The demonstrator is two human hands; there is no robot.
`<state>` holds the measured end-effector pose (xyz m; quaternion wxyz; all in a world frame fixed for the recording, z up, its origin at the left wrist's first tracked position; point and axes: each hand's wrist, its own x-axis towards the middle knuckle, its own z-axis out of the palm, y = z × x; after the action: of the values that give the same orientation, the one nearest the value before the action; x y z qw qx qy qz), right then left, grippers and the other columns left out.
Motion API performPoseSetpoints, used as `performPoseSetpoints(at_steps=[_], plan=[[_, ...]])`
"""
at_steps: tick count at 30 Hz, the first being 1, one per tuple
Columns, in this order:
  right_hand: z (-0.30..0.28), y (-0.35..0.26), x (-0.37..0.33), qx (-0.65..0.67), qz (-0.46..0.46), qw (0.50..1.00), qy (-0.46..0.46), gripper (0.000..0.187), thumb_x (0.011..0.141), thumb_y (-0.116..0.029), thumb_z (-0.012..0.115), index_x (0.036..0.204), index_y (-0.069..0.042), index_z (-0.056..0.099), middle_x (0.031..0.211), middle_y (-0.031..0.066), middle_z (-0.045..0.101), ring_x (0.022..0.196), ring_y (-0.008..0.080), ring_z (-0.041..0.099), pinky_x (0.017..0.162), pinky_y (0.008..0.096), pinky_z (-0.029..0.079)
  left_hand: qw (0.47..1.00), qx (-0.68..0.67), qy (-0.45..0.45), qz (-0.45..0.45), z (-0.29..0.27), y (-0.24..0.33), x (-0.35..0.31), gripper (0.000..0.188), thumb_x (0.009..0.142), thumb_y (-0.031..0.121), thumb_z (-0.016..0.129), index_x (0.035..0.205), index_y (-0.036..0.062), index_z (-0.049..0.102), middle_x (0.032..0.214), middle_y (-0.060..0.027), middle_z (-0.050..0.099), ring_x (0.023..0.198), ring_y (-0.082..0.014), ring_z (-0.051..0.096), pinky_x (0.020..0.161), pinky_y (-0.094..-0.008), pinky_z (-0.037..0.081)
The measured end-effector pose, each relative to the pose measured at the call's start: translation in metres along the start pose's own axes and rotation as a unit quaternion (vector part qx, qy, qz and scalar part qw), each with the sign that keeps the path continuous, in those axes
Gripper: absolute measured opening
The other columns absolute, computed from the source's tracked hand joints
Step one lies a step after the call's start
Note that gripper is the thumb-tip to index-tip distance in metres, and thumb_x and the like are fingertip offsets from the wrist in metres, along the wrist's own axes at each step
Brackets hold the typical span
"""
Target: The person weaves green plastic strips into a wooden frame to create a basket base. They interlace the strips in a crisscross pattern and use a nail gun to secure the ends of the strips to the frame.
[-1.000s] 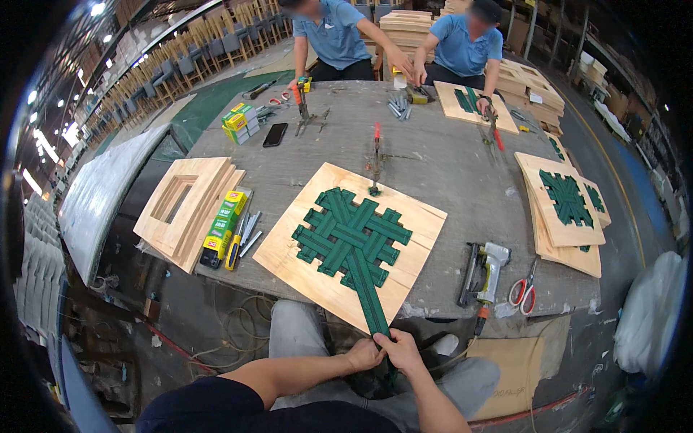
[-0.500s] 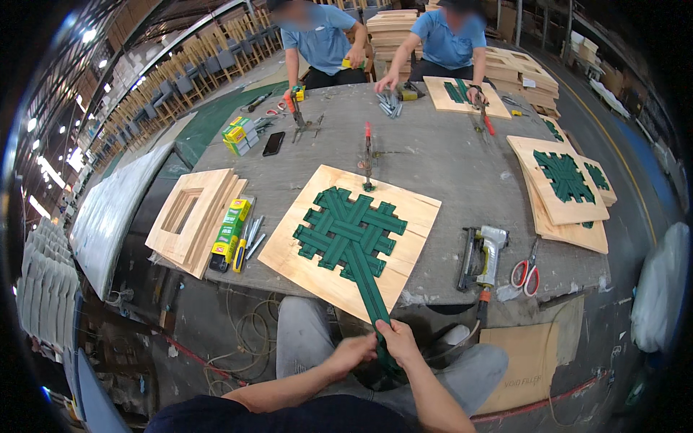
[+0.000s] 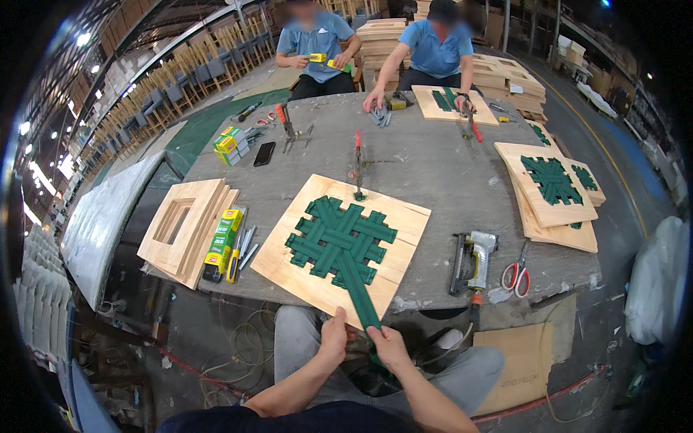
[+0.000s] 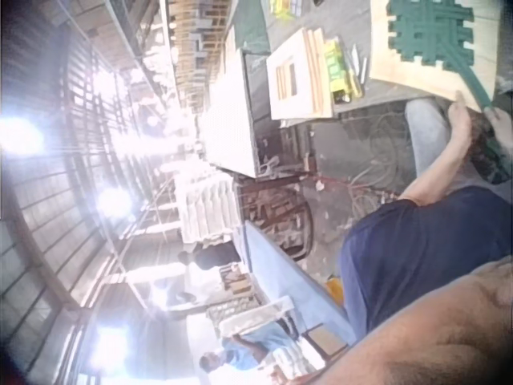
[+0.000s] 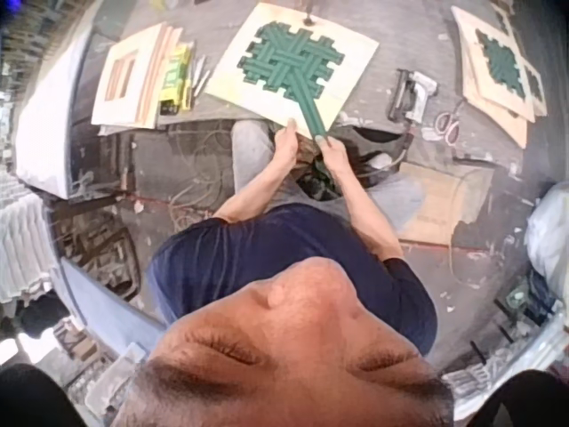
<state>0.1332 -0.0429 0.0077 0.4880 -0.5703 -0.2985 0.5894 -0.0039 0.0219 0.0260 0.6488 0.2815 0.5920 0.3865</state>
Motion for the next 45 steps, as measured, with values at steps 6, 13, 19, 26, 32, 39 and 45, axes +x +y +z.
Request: performPoseSetpoints(at_steps=[6,13,19,26,32,39,45], plan=[[0.007,-0.009,-0.003,0.023,0.037,0.999,-0.005,0.031,0.104,-0.032,0.064,0.088,-0.005,0.067,0.073,0.0011,0.065,0.064,0.0096,0.057,0.060,0.0268,0.046,0.949,0.297,-0.093,-0.049,-0.028,0.037,-0.014,0.043,0.108,0.039,0.052,0.091,0.0022,0.064,0.072,-0.0079,0.059,0.060,-0.0205,0.059,0.057,-0.0347,0.050],[0.015,-0.016,-0.005,0.010,0.059,0.998,-0.003,0.031,0.107,-0.032,0.058,0.088,-0.009,0.064,0.068,-0.0046,0.054,0.053,0.0060,0.048,0.045,0.0248,0.036,0.637,0.511,0.030,0.576,0.022,0.054,0.014,0.029,0.099,0.028,0.056,0.118,0.0106,0.071,0.131,-0.0075,0.067,0.127,-0.0351,0.057,0.113,-0.0525,0.037],[0.005,-0.004,-0.017,-0.049,0.003,0.998,0.027,0.034,0.108,-0.031,0.057,0.082,-0.009,0.061,0.067,-0.0064,0.049,0.056,0.0039,0.041,0.049,0.0254,0.031,0.645,0.510,-0.015,0.569,0.017,0.043,0.022,0.038,0.098,0.022,0.050,0.130,0.0105,0.068,0.143,-0.0049,0.062,0.138,-0.0328,0.050,0.121,-0.0540,0.024],[-0.003,-0.004,-0.033,-0.154,0.008,0.987,0.048,0.041,0.107,-0.031,0.055,0.082,0.001,0.058,0.066,0.0034,0.049,0.063,0.0123,0.045,0.061,0.0333,0.041,0.656,0.487,-0.016,0.577,0.014,0.039,0.029,0.035,0.097,0.022,0.052,0.125,0.0105,0.071,0.141,-0.0072,0.064,0.140,-0.0312,0.050,0.123,-0.0546,0.022],[-0.008,-0.005,-0.035,-0.234,-0.034,0.970,0.057,0.041,0.106,-0.032,0.054,0.084,0.002,0.060,0.069,0.0171,0.055,0.062,0.0270,0.053,0.064,0.0401,0.045,0.658,0.477,-0.018,0.582,0.013,0.039,0.031,0.033,0.095,0.021,0.056,0.124,0.0101,0.070,0.140,-0.0075,0.064,0.140,-0.0313,0.050,0.122,-0.0557,0.023],[-0.015,0.009,-0.020,-0.274,-0.047,0.959,0.050,0.043,0.107,-0.034,0.053,0.085,0.003,0.061,0.071,0.0214,0.058,0.064,0.0334,0.058,0.064,0.0430,0.046,0.718,0.365,-0.150,0.573,-0.013,0.050,0.006,0.018,0.094,0.009,0.059,0.106,0.0064,0.072,0.112,-0.0121,0.072,0.111,-0.0349,0.066,0.103,-0.0508,0.047],[-0.011,0.011,-0.012,-0.291,-0.051,0.955,0.026,0.040,0.107,-0.033,0.052,0.094,0.002,0.065,0.081,0.0250,0.064,0.075,0.0419,0.065,0.069,0.0452,0.049,0.776,0.510,-0.233,0.291,-0.045,-0.005,-0.029,0.030,0.099,0.031,0.064,0.113,0.0044,0.068,0.114,-0.0201,0.067,0.108,-0.0394,0.062,0.093,-0.0460,0.050]])
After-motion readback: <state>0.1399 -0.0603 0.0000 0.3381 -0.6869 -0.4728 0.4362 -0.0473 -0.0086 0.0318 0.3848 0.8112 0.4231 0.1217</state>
